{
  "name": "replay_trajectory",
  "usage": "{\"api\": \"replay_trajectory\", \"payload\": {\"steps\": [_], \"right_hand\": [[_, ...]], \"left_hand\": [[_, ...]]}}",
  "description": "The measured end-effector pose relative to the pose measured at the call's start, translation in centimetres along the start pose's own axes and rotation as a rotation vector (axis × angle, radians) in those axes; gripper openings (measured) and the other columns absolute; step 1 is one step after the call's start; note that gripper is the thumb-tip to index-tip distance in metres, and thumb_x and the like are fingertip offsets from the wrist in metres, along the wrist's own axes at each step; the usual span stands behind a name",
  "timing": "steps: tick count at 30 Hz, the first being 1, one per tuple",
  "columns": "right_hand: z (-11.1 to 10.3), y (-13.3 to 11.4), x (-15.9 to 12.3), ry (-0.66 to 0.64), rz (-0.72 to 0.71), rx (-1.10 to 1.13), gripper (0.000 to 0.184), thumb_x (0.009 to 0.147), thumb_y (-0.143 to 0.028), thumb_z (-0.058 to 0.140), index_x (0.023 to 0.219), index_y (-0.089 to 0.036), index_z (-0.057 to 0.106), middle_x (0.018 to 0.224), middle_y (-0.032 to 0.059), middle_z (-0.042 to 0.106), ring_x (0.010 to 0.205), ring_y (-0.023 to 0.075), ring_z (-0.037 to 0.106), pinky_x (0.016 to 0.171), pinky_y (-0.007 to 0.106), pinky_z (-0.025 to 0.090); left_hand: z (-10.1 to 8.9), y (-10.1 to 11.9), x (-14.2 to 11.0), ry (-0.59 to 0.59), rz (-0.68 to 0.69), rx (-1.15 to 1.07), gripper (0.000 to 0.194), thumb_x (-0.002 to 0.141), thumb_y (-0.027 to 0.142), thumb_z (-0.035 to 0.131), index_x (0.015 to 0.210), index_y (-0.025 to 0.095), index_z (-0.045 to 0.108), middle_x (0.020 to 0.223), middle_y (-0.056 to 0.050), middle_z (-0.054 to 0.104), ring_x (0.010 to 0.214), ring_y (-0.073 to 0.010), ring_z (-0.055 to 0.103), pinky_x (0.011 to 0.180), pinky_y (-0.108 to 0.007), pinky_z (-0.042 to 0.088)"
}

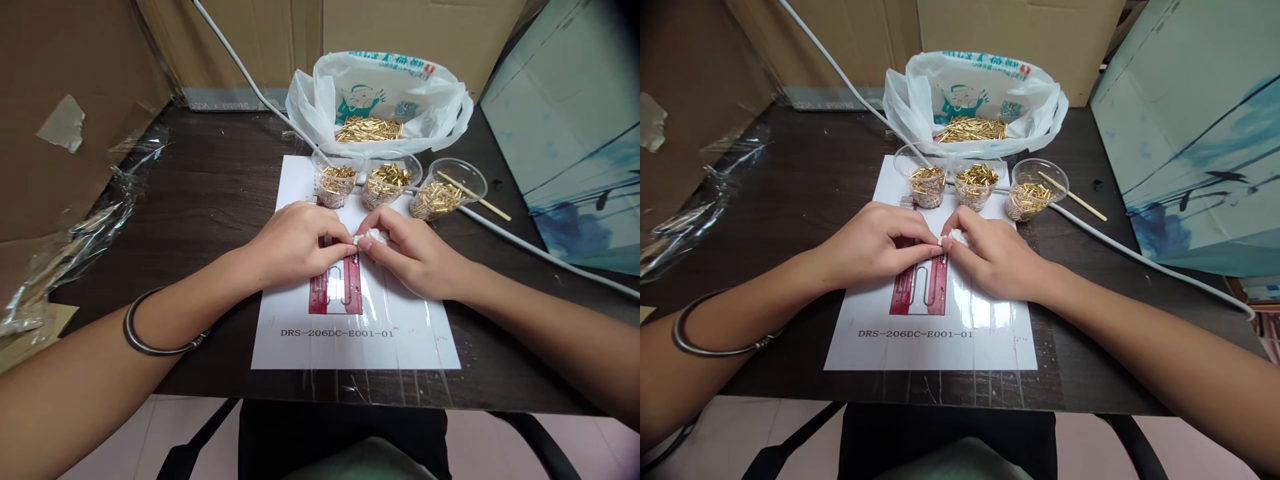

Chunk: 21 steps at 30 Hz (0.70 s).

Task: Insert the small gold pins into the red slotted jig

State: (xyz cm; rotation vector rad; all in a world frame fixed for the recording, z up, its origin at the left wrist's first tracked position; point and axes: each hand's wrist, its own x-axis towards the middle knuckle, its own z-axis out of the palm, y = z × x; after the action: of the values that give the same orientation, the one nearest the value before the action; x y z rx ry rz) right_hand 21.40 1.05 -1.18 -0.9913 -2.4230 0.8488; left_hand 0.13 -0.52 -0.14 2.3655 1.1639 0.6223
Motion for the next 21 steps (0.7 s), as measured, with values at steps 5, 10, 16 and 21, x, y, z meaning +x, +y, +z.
{"api": "replay_trajectory", "payload": {"steps": [5, 10, 16, 21], "right_hand": [[-0.07, 0.01, 0.00, -0.023, -0.002, 0.021, 0.019, 0.095, -0.037, 0.048, 0.098, -0.020, 0.052, 0.062, -0.0057, 0.045, 0.055, 0.0086, 0.039, 0.058, 0.026, 0.028], [-0.01, 0.06, 0.00, -0.026, 0.004, 0.075, 0.018, 0.095, -0.038, 0.048, 0.098, -0.020, 0.052, 0.067, -0.0047, 0.049, 0.058, 0.0089, 0.042, 0.058, 0.026, 0.030], [0.07, 0.22, 0.08, 0.043, 0.009, 0.088, 0.017, 0.095, -0.036, 0.048, 0.095, -0.020, 0.051, 0.073, -0.0033, 0.053, 0.065, 0.0095, 0.046, 0.063, 0.027, 0.032], [0.03, 0.11, 0.00, -0.007, -0.012, 0.018, 0.018, 0.096, -0.038, 0.045, 0.099, -0.021, 0.050, 0.065, -0.0055, 0.047, 0.057, 0.0088, 0.041, 0.060, 0.027, 0.030]], "left_hand": [[0.05, 0.07, 0.07, -0.006, -0.015, 0.008, 0.012, 0.081, 0.024, 0.065, 0.079, 0.020, 0.076, 0.075, 0.000, 0.070, 0.068, -0.0127, 0.060, 0.065, -0.026, 0.042], [0.19, -0.11, 0.09, -0.001, 0.004, 0.013, 0.012, 0.081, 0.024, 0.064, 0.078, 0.020, 0.075, 0.074, 0.000, 0.070, 0.068, -0.0122, 0.060, 0.064, -0.026, 0.042], [0.14, -0.07, 0.03, 0.002, 0.003, -0.006, 0.012, 0.081, 0.025, 0.065, 0.079, 0.020, 0.075, 0.073, 0.001, 0.070, 0.067, -0.0115, 0.059, 0.064, -0.025, 0.041], [0.12, 0.01, 0.04, -0.001, 0.009, 0.001, 0.013, 0.082, 0.024, 0.064, 0.076, 0.020, 0.075, 0.071, 0.001, 0.069, 0.065, -0.0108, 0.057, 0.061, -0.025, 0.039]]}}
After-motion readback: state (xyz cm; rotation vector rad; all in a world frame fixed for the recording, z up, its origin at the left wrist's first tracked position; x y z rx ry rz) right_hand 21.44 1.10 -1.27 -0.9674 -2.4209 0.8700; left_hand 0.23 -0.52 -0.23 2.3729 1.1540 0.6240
